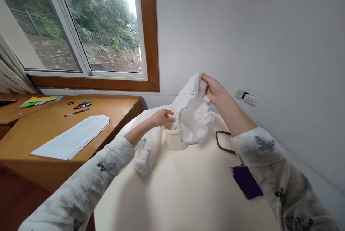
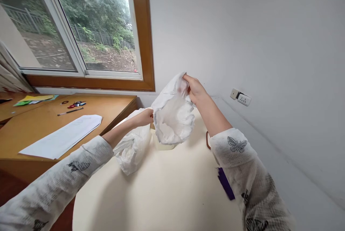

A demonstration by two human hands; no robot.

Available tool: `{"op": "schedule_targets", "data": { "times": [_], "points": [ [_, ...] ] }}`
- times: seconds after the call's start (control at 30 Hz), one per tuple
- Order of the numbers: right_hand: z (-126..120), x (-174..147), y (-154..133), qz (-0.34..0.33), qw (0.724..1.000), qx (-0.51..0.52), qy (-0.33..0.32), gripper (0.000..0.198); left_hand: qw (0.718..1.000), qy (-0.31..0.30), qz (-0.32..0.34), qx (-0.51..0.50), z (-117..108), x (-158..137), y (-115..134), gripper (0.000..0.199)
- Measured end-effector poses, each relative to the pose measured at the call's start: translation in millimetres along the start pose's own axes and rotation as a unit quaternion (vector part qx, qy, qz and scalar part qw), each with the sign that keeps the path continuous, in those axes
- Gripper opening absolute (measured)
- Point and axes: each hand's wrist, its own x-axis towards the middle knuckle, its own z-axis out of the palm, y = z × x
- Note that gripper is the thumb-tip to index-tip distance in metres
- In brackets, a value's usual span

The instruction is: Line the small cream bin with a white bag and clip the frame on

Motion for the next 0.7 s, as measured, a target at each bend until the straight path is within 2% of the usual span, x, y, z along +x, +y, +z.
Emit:
{"op": "schedule_targets", "data": {
  "times": [0.1,0.37,0.57,0.7],
  "points": [
    [1.1,-0.3,-3.7,-0.008,1.000,0.017,-0.009,0.013,1.000,-0.002,0.014,-0.026,7.5,10.6,2.9,0.020],
    [-11.7,-0.6,-7.9,-0.040,0.999,-0.011,0.013,0.015,0.983,0.074,0.071,-0.149,-0.2,10.3,31.5,0.019],
    [-13.6,-1.7,-3.3,0.004,1.000,-0.010,0.007,0.015,0.987,0.050,0.045,-0.147,4.3,3.1,22.8,0.017],
    [-13.6,-1.0,2.1,0.002,0.999,-0.037,-0.030,0.018,0.991,0.036,0.015,-0.125,-1.4,-1.3,16.6,0.009]
  ]
}}
